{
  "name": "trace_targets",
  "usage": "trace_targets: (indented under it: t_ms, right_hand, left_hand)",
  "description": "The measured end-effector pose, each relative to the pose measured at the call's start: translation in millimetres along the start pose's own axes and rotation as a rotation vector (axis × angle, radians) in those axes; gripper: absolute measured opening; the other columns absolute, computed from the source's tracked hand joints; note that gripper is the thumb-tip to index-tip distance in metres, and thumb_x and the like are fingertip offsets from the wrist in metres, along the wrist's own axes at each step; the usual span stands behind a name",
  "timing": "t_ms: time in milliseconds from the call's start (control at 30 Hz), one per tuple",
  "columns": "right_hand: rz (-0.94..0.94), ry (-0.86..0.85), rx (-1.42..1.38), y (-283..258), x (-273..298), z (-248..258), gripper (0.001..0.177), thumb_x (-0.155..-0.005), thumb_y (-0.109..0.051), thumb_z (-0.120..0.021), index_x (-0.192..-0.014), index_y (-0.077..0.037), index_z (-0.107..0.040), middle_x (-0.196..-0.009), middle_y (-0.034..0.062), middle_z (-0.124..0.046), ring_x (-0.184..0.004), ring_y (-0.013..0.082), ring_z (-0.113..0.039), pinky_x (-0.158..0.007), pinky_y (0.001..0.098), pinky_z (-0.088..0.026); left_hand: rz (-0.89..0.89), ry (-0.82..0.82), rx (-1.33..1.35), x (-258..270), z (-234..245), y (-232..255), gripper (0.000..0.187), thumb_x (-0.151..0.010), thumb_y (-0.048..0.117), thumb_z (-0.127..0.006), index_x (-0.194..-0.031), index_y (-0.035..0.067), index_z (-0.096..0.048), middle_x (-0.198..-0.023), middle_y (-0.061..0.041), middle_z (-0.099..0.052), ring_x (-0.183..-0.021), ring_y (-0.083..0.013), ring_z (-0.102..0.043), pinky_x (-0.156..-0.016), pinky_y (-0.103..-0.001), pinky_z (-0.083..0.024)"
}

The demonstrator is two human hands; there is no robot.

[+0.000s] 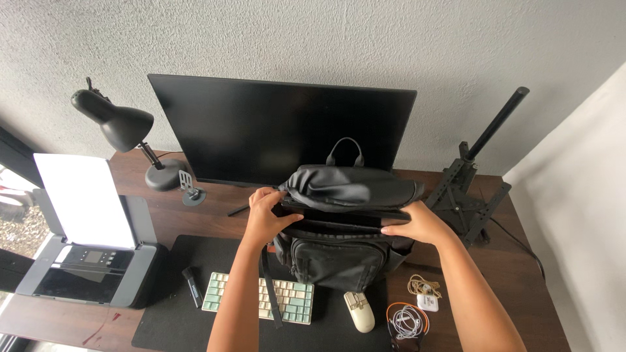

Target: The person opens a black backpack on the desk, unplugs the laptop and places it into the backpack, coils and packs cables, places earbuds and a small item into the bag, and zips the backpack closed.

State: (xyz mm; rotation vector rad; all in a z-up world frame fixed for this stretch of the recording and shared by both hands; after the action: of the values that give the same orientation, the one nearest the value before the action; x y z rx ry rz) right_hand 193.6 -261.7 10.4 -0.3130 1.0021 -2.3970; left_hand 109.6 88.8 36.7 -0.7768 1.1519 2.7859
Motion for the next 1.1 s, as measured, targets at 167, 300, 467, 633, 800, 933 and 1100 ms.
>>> trace_targets:
  t_ms: [167,300,467,633,800,933,1100]
  right_hand:
    - [0.044,-0.032,-0.042,-6,1,-1,0.055,-0.069,-0.028,-0.089,-0.118,-0.007,-0.074,-0.115,0.0074,-0.079,-0.113,0.022,-0.072,-0.099,0.0382,-0.053]
    - [0.064,0.006,-0.02,-14,3,2,0.053,-0.069,-0.026,-0.09,-0.115,-0.005,-0.074,-0.111,0.0081,-0.079,-0.109,0.0221,-0.072,-0.095,0.0382,-0.054]
    - [0.052,0.12,-0.12,-37,14,12,0.043,-0.074,-0.026,-0.083,-0.111,-0.007,-0.076,-0.102,0.0071,-0.082,-0.092,0.0181,-0.079,-0.084,0.0333,-0.061]
    - [0.228,0.265,0.427,-97,26,2,0.039,-0.084,-0.027,-0.075,-0.121,-0.014,-0.073,-0.098,0.0064,-0.078,-0.074,0.0221,-0.075,-0.069,0.034,-0.059]
    - [0.335,0.248,0.593,-116,27,-4,0.041,-0.09,-0.034,-0.07,-0.127,-0.018,-0.063,-0.1,0.0052,-0.076,-0.076,0.0237,-0.074,-0.063,0.0353,-0.058]
    - [0.36,0.239,0.595,-114,25,-3,0.043,-0.09,-0.036,-0.069,-0.128,-0.019,-0.06,-0.099,0.005,-0.076,-0.08,0.0251,-0.074,-0.067,0.0373,-0.058]
    - [0.013,-0.046,0.562,-78,3,-12,0.053,-0.092,-0.046,-0.065,-0.138,-0.023,-0.055,-0.109,0.0054,-0.076,-0.085,0.0248,-0.075,-0.078,0.0389,-0.059]
  left_hand:
    - [0.008,-0.029,-0.028,1,-3,-3,0.065,-0.057,0.029,-0.099,-0.111,0.002,-0.073,-0.117,-0.01,-0.063,-0.119,-0.0324,-0.047,-0.1,-0.044,-0.045]
    - [0.037,-0.039,-0.014,3,-6,-10,0.065,-0.058,0.031,-0.097,-0.111,0.002,-0.073,-0.12,-0.011,-0.062,-0.12,-0.032,-0.047,-0.101,-0.044,-0.046]
    - [0.072,-0.039,0.2,1,-9,-19,0.049,-0.077,0.033,-0.088,-0.113,0.004,-0.073,-0.118,-0.011,-0.06,-0.119,-0.0314,-0.046,-0.1,-0.045,-0.042]
    - [-0.168,0.178,0.106,-25,18,18,0.024,-0.087,0.026,-0.083,-0.096,0.007,-0.071,-0.1,-0.004,-0.063,-0.108,-0.0246,-0.053,-0.1,-0.044,-0.038]
    - [-0.259,0.459,-0.245,-75,54,71,0.021,-0.086,0.027,-0.083,-0.083,0.012,-0.069,-0.091,-0.004,-0.063,-0.094,-0.0276,-0.054,-0.083,-0.044,-0.041]
    - [-0.206,0.436,-0.388,-89,49,99,0.016,-0.093,0.021,-0.077,-0.091,0.008,-0.068,-0.083,-0.007,-0.063,-0.073,-0.0303,-0.059,-0.07,-0.044,-0.046]
    - [-0.565,0.069,-0.154,-45,-24,134,0.019,-0.095,0.021,-0.072,-0.084,0.007,-0.066,-0.074,-0.01,-0.064,-0.064,-0.0323,-0.065,-0.064,-0.043,-0.052]
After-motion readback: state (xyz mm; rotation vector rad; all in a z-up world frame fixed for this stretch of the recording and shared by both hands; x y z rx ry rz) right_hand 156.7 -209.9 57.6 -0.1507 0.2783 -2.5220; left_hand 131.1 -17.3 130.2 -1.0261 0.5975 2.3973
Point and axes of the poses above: each hand's wrist, its own x-axis away from the middle knuckle, its own z-axis out of the back of the hand, y = z × x, the point moved 9 cm from there along -x, towards the middle knuckle
